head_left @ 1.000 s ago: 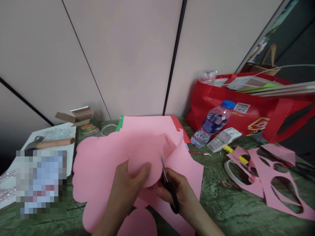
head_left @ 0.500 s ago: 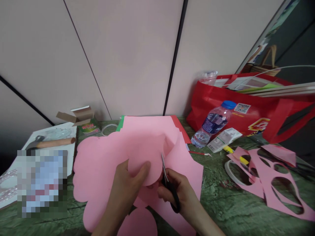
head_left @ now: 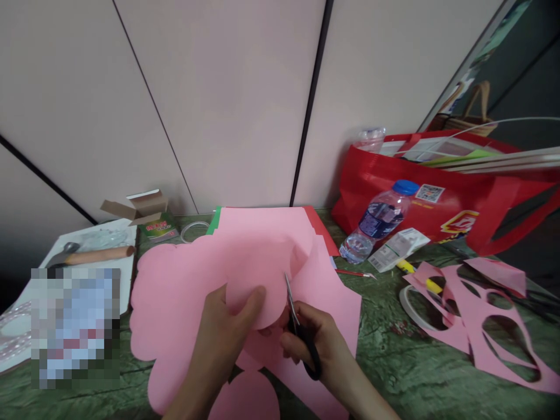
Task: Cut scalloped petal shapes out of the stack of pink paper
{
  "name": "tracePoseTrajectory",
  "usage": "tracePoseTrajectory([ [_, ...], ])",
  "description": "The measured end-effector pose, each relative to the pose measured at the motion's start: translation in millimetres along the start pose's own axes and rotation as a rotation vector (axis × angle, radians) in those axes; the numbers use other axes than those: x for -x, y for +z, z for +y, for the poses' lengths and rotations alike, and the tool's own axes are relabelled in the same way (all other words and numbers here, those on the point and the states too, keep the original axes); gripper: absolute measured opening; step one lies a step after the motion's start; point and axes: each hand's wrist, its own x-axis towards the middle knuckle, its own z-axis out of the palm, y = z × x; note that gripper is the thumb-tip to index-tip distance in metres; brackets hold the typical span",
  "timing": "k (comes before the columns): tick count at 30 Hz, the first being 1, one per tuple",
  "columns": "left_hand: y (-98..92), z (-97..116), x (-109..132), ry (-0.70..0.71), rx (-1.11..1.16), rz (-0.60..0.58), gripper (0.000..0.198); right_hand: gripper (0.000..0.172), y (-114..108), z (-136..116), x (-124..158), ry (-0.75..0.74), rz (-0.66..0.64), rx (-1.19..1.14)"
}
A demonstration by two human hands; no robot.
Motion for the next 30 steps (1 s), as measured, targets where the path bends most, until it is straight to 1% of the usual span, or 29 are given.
tracePoseTrajectory([
  [7, -0.8, -1.5, -0.5, 0.010, -0.009, 0.004, 0.030, 0.029, 0.2, 2.8, -0.4, 0.012, 0.011, 0.007],
  [13, -1.0, -4.5, -2.7, 0.008, 0.026, 0.012, 0.024, 0.028, 1.2, 1.7, 0.5, 0.019, 0.014, -0.005],
  [17, -0.3, -3.4, -2.3, 0.002, 0.035, 0.014, 0.024, 0.028, 1.6, -1.1, 0.9, 0.011, 0.010, -0.020],
  [24, -1.8, -3.8, -2.5, -0.059, 0.091, -0.057, 0.029, 0.032, 2.8, 0.2, 1.4, 0.037, 0.027, -0.009],
  [27, -4.7, -9.6, -7.4, -0.064, 0.155, -0.139, 0.033, 0.035, 3.5, 0.3, 1.3, 0.041, 0.030, 0.003],
  [30, -6.7, -17.4, -12.2, -0.063, 0.227, -0.209, 0.031, 0.037, 3.9, -0.7, 1.3, 0.041, 0.041, 0.015],
])
